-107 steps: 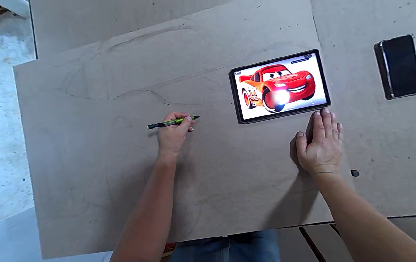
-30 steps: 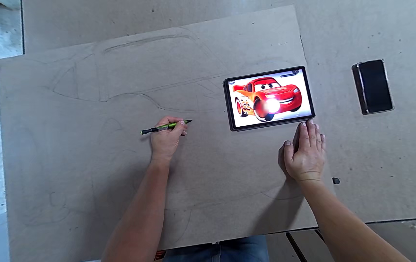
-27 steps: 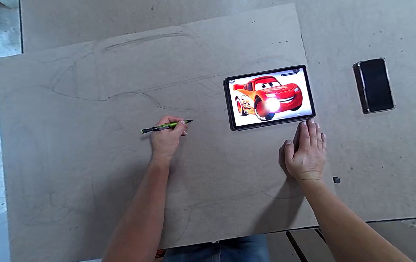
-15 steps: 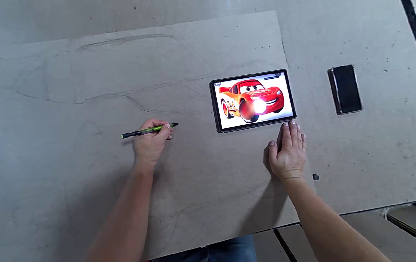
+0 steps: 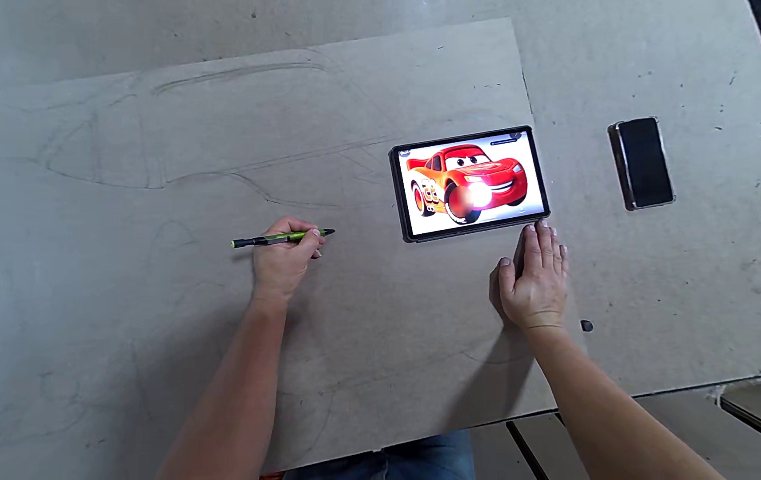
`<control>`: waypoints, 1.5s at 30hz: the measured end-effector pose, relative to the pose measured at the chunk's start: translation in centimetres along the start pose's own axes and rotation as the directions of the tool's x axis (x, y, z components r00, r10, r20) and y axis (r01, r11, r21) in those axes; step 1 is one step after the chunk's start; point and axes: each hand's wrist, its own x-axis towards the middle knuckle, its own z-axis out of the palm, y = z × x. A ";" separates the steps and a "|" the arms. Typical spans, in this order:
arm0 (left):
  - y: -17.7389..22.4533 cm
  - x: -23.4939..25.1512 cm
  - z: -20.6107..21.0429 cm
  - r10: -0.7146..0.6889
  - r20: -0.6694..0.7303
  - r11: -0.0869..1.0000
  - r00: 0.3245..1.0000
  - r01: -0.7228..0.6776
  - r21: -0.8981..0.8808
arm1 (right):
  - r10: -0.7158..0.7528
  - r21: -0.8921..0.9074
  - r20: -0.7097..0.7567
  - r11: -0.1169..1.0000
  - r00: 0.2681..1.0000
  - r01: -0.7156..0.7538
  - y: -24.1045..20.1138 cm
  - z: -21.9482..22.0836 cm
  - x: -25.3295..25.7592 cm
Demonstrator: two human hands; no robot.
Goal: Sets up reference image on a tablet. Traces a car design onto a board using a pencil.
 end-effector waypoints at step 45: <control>-0.6 -2.0 1.6 0.070 -0.313 0.997 0.947 -0.077 -0.009 | -0.010 -0.008 0.021 1.000 1.000 0.010 0.4 0.2 0.0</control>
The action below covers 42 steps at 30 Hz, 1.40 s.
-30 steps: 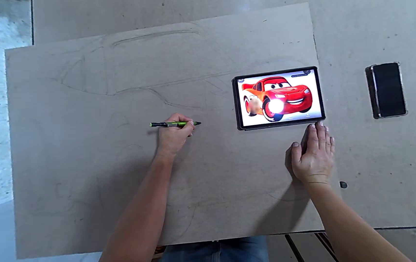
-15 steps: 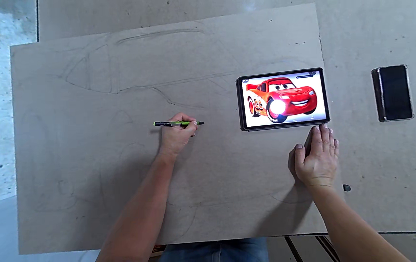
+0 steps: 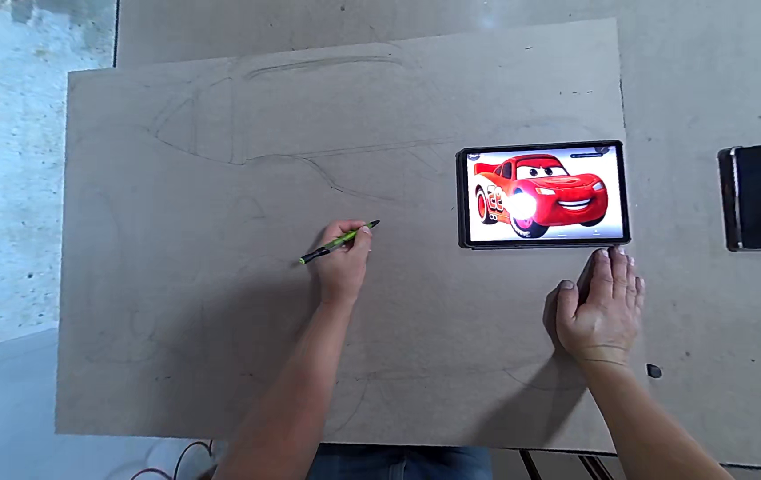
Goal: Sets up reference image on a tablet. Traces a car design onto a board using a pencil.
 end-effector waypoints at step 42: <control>-1.0 3.1 -2.7 -0.030 -0.150 0.998 0.988 0.038 0.053 | -0.009 0.002 -0.016 1.000 1.000 0.009 -0.2 -0.2 0.0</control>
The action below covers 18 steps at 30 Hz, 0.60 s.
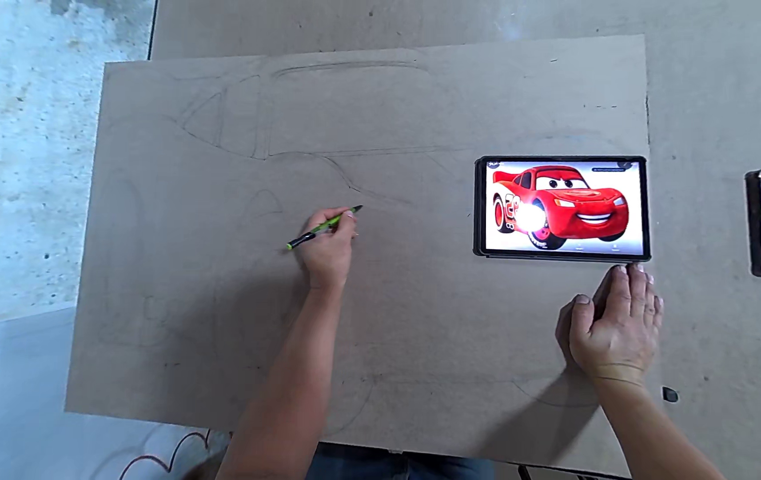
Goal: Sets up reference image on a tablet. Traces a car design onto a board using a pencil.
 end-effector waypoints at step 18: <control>0.7 -0.8 0.7 -0.019 0.101 0.998 0.995 0.014 0.054 | 0.001 -0.001 0.001 1.000 1.000 -0.001 0.2 -0.1 0.1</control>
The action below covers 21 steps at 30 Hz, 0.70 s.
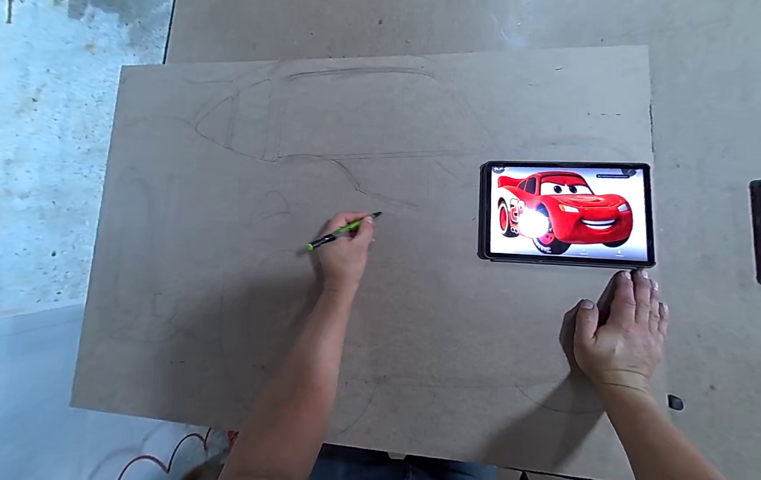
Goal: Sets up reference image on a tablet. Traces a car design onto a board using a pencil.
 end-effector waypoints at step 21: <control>-2.2 2.7 -3.5 -0.039 -0.157 0.982 0.987 0.009 -0.186 | -0.004 -0.027 -0.041 1.000 0.999 0.003 -0.3 0.3 -0.1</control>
